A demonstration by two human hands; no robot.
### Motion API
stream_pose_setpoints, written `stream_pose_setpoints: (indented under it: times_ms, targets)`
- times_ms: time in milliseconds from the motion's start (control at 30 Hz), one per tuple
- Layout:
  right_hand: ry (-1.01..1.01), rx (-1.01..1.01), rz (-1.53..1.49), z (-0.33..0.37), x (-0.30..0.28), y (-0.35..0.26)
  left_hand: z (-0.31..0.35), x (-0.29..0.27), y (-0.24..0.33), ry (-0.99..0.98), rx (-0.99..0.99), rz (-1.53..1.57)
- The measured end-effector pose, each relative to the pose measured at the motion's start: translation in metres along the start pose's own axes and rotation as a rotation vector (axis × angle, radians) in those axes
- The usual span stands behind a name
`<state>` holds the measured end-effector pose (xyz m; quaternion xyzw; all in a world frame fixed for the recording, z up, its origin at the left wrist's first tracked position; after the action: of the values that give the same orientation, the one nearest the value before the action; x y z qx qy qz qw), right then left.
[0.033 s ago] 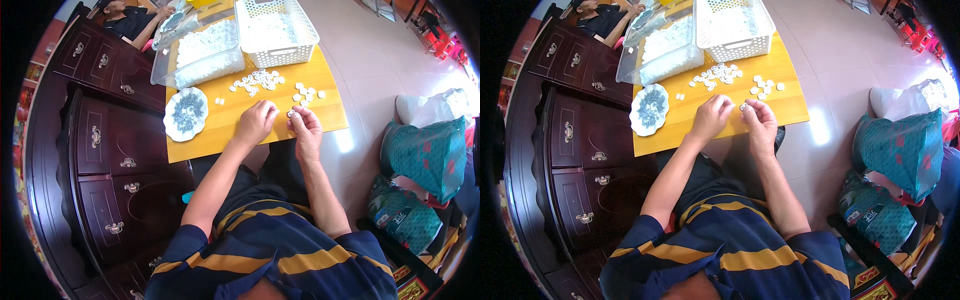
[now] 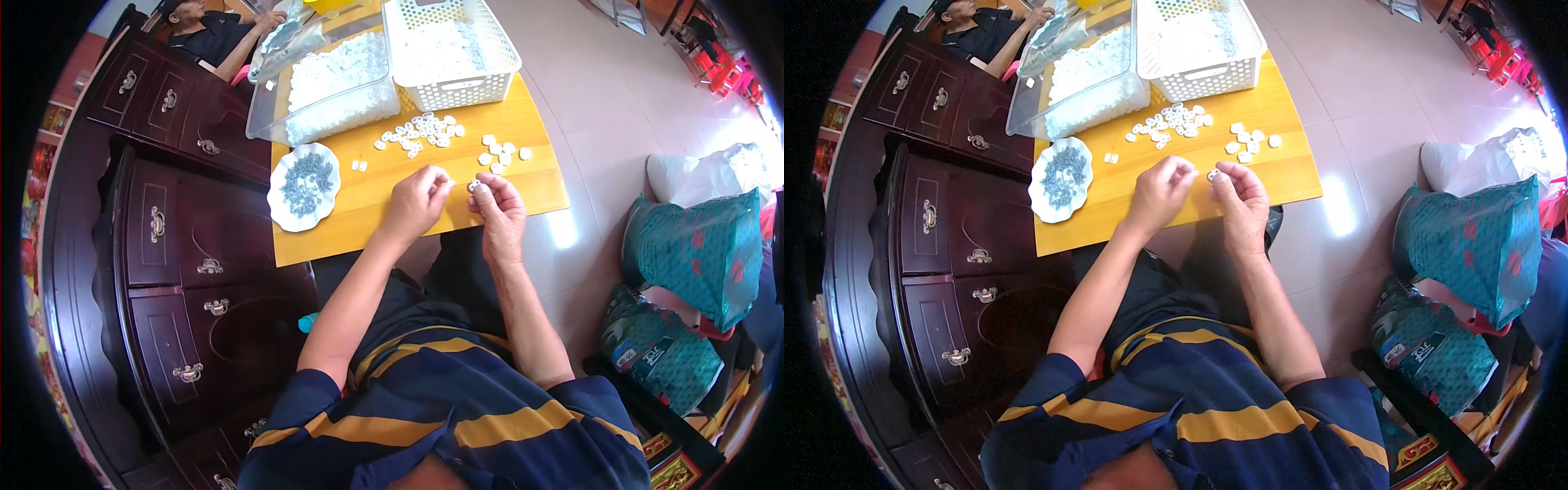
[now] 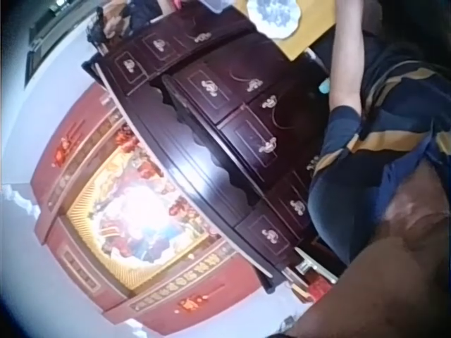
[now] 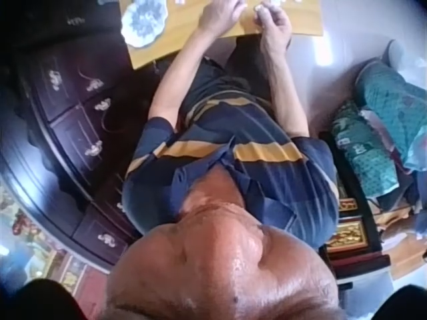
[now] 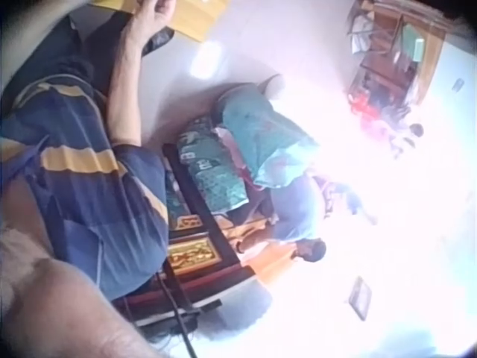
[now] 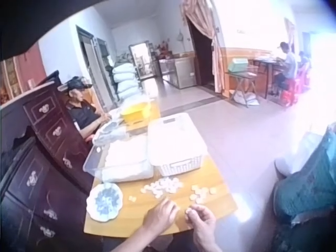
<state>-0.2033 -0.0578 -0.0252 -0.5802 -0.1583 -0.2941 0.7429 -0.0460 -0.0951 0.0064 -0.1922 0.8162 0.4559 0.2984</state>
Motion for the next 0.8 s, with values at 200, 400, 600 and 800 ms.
stream_pose_setpoints:
  times_ms: [200, 400, 600, 800]
  targets:
    - [-0.056, 0.005, 0.025, 0.006, 0.002, 0.004, 0.030, -0.013, 0.006, 0.087, -0.221, 0.429]
    - [-0.093, 0.099, -0.075, 0.010, 0.011, 0.014, 0.039, -0.019, 0.028, 0.071, -0.117, 0.334]
    - [-0.091, 0.083, -0.035, 0.009, 0.010, 0.023, 0.039, -0.017, 0.029, 0.174, -0.102, 0.382]
    - [-0.099, 0.117, -0.026, 0.016, 0.014, 0.017, 0.044, -0.008, 0.018, 0.277, -0.270, 0.652]
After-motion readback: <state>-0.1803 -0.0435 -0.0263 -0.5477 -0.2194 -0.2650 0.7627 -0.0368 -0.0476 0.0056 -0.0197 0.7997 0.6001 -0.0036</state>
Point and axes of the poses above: each hand's wrist, its own z-axis away from the middle knuckle, its own x-axis out of the palm, y = z × x, the point moved 2 cm from there along -z, towards the middle knuckle, and after that the axes turned 10 degrees about x, right-handed, at the moved point
